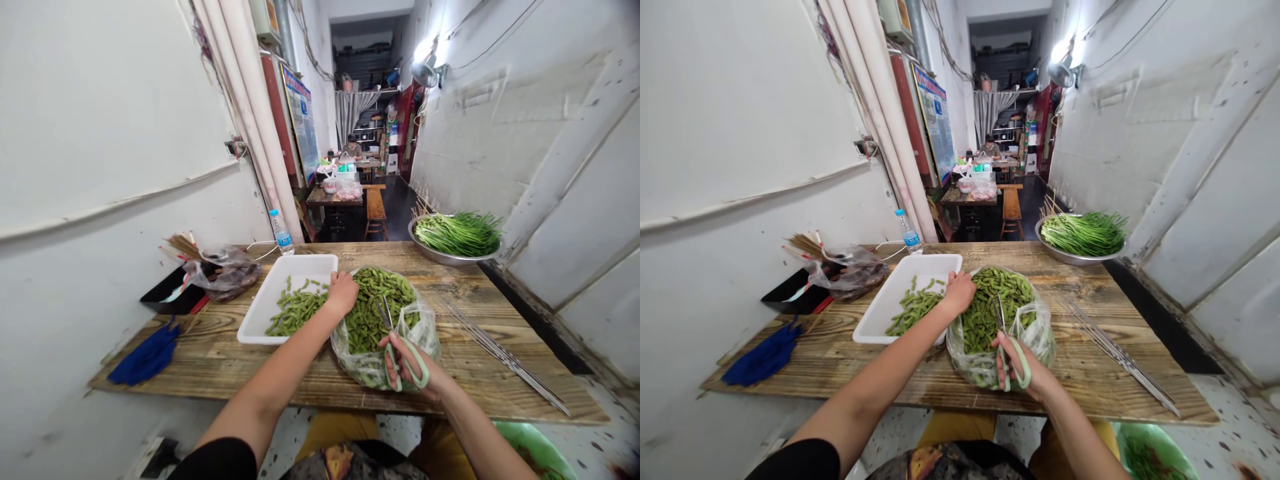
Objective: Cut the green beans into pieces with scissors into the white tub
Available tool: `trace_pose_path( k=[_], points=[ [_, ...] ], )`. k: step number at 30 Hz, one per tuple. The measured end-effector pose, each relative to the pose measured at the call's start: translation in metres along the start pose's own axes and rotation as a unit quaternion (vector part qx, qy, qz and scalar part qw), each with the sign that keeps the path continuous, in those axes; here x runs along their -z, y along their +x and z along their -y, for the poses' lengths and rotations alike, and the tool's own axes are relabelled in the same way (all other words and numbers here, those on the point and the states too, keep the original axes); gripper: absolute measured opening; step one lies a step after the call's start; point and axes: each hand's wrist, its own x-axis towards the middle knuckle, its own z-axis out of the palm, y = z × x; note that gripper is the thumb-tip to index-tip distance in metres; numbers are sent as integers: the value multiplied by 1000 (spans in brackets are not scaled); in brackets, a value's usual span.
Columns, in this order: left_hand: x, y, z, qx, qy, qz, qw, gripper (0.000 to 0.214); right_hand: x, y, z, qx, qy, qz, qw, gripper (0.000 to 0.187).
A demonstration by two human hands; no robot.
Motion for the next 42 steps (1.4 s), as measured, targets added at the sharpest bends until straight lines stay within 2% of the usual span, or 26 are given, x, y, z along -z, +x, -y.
trace_pose_path(
  k=[4,7,9,11,12,13,16,18,20,23,26,29,33,35,39,42],
  points=[
    [-3,11,0,-24,11,10,1000,24,1,-1,0,1,-2,-5,1000,41],
    [2,11,6,-79,-11,14,997,25,2,0,-2,2,5,2,1000,40],
    [8,7,9,-96,-78,1,992,25,3,0,-3,6,9,5,1000,40],
    [12,0,7,-55,-214,-15,975,23,2,-1,-3,13,4,-1,1000,39],
    [13,-4,5,-18,-306,-12,952,22,2,-1,-2,18,-3,-9,1000,39],
    [13,-9,2,23,-404,3,914,22,1,-2,-1,22,-14,-18,999,39],
    [12,-22,-11,125,-638,72,756,21,-2,-3,4,31,-53,-41,997,39],
    [11,-29,-18,165,-710,86,679,22,-3,-2,4,35,-73,-41,996,39],
    [11,-35,-22,188,-745,85,634,22,-2,1,2,42,-91,-40,994,39],
    [14,-41,-25,193,-779,106,587,20,0,6,-3,47,-111,-46,992,41],
    [19,-45,-26,197,-783,103,581,19,0,8,-4,57,-132,-56,988,43],
    [21,-47,-28,218,-770,69,596,16,-3,6,-2,63,-159,-51,984,45],
    [22,-50,-33,223,-779,18,586,20,-8,2,2,49,-178,-42,982,45],
    [23,-52,-35,219,-779,18,587,23,-10,1,3,44,-184,-40,981,44],
    [23,-56,-38,203,-763,15,614,23,-15,0,9,49,-199,-45,978,42],
    [24,-58,-39,218,-767,30,603,22,-17,0,10,57,-206,-51,976,41]
  ],
)
